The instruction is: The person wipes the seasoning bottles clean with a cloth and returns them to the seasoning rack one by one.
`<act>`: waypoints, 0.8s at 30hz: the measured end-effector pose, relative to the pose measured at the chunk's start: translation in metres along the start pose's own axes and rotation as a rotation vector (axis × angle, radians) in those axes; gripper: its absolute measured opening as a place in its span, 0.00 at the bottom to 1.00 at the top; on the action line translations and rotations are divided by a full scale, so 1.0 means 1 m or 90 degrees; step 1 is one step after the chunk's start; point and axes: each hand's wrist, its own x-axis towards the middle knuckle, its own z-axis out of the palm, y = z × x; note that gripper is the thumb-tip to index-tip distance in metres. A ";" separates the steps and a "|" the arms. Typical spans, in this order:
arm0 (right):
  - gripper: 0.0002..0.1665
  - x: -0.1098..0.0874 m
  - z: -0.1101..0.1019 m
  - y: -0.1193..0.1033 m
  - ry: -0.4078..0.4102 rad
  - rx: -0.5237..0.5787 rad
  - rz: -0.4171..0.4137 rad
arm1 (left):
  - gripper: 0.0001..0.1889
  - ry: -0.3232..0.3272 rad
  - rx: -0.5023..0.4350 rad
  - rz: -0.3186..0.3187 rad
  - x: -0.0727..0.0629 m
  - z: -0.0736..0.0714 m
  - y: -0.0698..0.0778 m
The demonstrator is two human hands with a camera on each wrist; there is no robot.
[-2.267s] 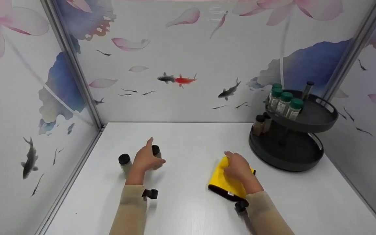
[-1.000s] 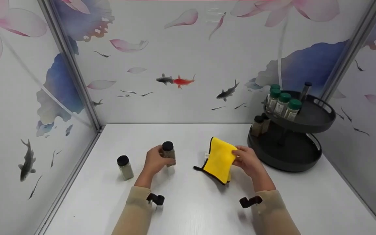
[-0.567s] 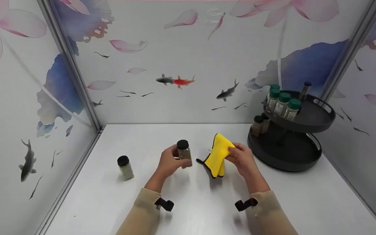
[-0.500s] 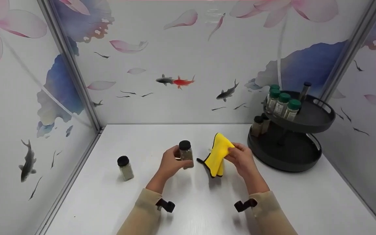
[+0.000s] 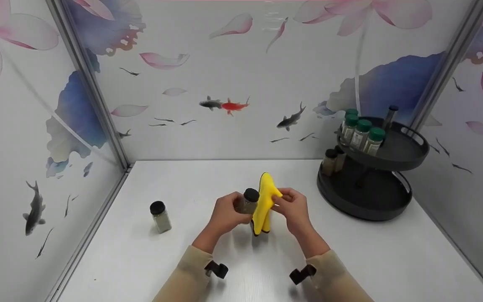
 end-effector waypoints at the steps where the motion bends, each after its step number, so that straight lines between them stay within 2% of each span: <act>1: 0.15 -0.001 0.002 0.001 0.004 -0.005 -0.009 | 0.23 -0.001 0.008 -0.007 0.000 0.000 0.001; 4: 0.14 -0.005 0.006 0.003 0.008 -0.025 -0.036 | 0.25 -0.002 0.030 -0.024 -0.001 0.001 0.002; 7: 0.13 -0.006 0.007 0.006 -0.004 -0.061 -0.053 | 0.25 0.003 0.054 -0.020 -0.002 0.003 0.003; 16: 0.12 -0.008 0.001 0.006 -0.048 -0.110 -0.096 | 0.25 0.009 0.125 0.062 -0.009 0.006 0.010; 20: 0.11 -0.008 -0.003 0.004 -0.053 -0.139 -0.096 | 0.24 0.015 0.171 0.069 -0.011 0.007 0.014; 24: 0.10 -0.004 -0.006 0.002 -0.037 -0.170 -0.093 | 0.24 0.004 0.195 0.061 -0.012 0.007 0.018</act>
